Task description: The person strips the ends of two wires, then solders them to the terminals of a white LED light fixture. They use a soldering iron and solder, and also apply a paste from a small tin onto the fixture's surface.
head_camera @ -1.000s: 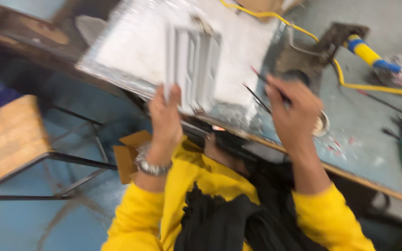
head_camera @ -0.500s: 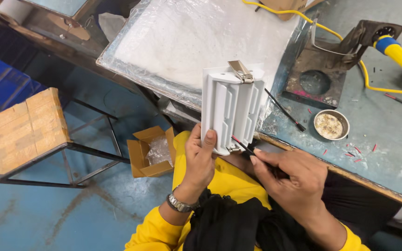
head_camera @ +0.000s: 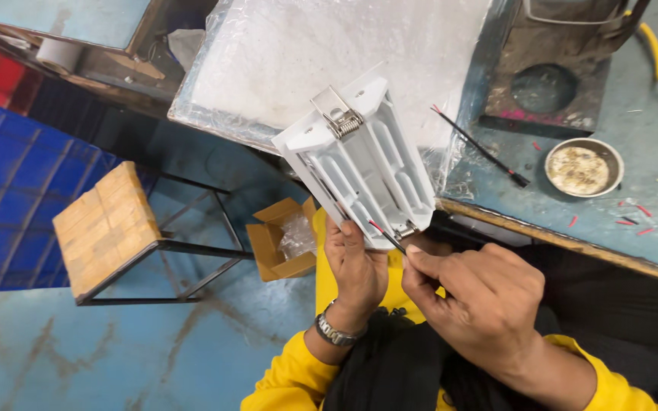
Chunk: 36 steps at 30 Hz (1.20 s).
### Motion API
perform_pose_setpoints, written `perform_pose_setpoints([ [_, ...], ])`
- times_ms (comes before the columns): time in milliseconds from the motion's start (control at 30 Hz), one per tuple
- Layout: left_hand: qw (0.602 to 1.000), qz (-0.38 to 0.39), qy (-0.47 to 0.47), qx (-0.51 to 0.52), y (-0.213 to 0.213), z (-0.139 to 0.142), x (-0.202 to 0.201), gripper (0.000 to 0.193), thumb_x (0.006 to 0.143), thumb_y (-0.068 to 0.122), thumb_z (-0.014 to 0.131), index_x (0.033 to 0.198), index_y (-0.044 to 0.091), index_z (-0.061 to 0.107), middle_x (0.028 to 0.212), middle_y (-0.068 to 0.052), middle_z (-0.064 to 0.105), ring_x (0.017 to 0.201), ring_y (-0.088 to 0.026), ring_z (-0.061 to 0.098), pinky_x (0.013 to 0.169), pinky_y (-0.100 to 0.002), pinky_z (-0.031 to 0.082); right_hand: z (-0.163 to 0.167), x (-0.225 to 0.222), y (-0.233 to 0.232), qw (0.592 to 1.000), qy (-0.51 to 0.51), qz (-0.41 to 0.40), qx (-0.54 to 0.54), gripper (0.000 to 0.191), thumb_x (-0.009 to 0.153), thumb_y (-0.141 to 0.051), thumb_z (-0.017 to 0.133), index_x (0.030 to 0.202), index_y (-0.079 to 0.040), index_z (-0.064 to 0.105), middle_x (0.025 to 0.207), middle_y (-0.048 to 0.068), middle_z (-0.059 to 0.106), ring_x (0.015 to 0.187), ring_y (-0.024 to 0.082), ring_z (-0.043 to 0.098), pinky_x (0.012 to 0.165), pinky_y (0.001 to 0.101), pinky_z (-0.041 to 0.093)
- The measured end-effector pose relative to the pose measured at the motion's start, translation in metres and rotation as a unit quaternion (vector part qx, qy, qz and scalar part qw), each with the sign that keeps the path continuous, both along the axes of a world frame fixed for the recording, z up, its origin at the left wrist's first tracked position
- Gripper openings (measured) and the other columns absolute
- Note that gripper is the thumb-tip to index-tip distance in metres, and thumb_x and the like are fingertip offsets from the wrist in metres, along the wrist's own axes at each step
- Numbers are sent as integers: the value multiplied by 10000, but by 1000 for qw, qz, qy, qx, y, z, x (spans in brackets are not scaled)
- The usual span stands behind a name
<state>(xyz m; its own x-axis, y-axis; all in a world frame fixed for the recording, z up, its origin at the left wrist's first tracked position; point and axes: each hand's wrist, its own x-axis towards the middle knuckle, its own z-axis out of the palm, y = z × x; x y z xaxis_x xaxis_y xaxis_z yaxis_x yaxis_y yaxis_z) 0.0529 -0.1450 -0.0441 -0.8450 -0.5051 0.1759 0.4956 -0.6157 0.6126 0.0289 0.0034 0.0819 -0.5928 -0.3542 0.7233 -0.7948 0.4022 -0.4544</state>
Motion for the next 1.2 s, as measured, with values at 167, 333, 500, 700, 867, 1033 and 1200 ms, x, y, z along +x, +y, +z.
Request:
perform_pose_setpoints([
  [167,999,19,22,-25,3,-5,0,500,1075,336,615,1440,35,452,1310,-78,627,1184,-163,634,1027,-339,529,-1,-1,-3,1000,17,10,-8,139,786,-76,847,828,-90,716,545,-15,498,467,178,491,494,335,385],
  [333,994,39,4,-101,3,-8,5,531,1093,378,582,1442,4,443,1296,-111,645,1167,-191,654,1012,-353,539,-5,0,-5,1000,27,11,0,128,775,-92,845,820,-78,726,560,-6,530,482,178,522,484,344,388],
  [500,989,53,-44,-127,0,-15,9,515,1101,366,580,1425,-6,432,1293,-110,629,1161,-194,639,1012,-362,532,-8,2,-6,1000,21,12,-3,123,781,-82,836,788,-68,714,566,-7,545,485,175,536,484,341,396],
  [700,984,57,-34,-163,-2,-14,11,569,1094,400,566,1450,-16,411,1313,-129,618,1168,-198,637,1016,-359,532,-4,2,-6,1000,2,6,-11,161,780,-89,845,743,-73,689,563,-4,558,483,172,549,489,334,411],
  [867,984,57,-29,-168,-3,-19,13,577,1083,392,581,1450,-13,393,1326,-131,609,1185,-207,632,1031,-375,530,-3,1,-4,1000,-1,13,-24,145,780,-94,838,773,-62,697,599,-2,595,509,164,579,505,324,422],
  [1033,984,64,-30,-163,-4,-32,16,598,1077,395,627,1443,-23,406,1319,-147,610,1175,-219,632,1022,-392,533,-2,2,0,1000,-6,13,-23,146,771,-93,850,776,-66,707,567,-9,573,486,162,562,490,328,412],
  [1200,975,95,-7,-202,-1,-31,12,597,1051,360,689,1439,-20,441,1331,-131,602,1203,-192,605,1055,-369,507,-9,1,6,999,12,12,-30,141,769,-82,852,815,-52,723,562,-4,561,482,176,540,487,332,403],
])
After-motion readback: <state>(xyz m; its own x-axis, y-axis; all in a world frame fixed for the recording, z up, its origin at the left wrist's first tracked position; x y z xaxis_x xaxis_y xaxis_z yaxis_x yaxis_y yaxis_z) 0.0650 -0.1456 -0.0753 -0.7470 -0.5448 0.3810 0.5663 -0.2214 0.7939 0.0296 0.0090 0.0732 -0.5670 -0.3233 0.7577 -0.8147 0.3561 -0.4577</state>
